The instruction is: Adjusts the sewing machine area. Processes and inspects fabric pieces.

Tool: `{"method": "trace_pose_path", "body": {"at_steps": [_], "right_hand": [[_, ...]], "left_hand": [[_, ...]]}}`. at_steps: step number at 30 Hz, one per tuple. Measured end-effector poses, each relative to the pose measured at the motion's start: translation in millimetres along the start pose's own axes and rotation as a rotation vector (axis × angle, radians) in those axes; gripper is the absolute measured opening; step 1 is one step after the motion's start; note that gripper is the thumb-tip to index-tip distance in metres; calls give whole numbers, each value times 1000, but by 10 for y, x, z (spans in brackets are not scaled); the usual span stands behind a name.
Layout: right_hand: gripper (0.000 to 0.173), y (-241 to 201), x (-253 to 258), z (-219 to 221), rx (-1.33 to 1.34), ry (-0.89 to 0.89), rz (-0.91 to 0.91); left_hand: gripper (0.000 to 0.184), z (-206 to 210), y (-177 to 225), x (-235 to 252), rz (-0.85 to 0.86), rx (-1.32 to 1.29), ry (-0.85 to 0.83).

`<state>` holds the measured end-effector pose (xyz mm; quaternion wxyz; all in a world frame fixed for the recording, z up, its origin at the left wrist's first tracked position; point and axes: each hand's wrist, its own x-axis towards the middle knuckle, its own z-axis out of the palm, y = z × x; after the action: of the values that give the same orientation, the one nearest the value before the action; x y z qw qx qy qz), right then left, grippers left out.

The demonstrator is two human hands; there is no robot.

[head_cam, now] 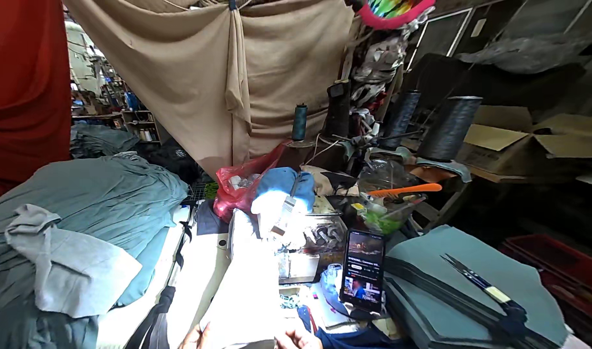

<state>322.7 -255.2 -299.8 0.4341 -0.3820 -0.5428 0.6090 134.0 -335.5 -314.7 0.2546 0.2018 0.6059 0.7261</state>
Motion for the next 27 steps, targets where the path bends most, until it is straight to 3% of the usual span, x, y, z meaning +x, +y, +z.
{"method": "trace_pose_path", "body": {"at_steps": [6,13,18,27], "right_hand": [[9,-196,364,83,40,82,-20],[8,-286,612,119,-20,48,-51],[10,-389,1071,231,-47,119,44],[6,-448,1100,263,19,132,126]], "left_hand": [[11,260,274,159,38,27,51],[14,392,387,439,14,80,89],[20,603,511,710,-49,142,106],[22,710,514,790,-133,43,133]]}}
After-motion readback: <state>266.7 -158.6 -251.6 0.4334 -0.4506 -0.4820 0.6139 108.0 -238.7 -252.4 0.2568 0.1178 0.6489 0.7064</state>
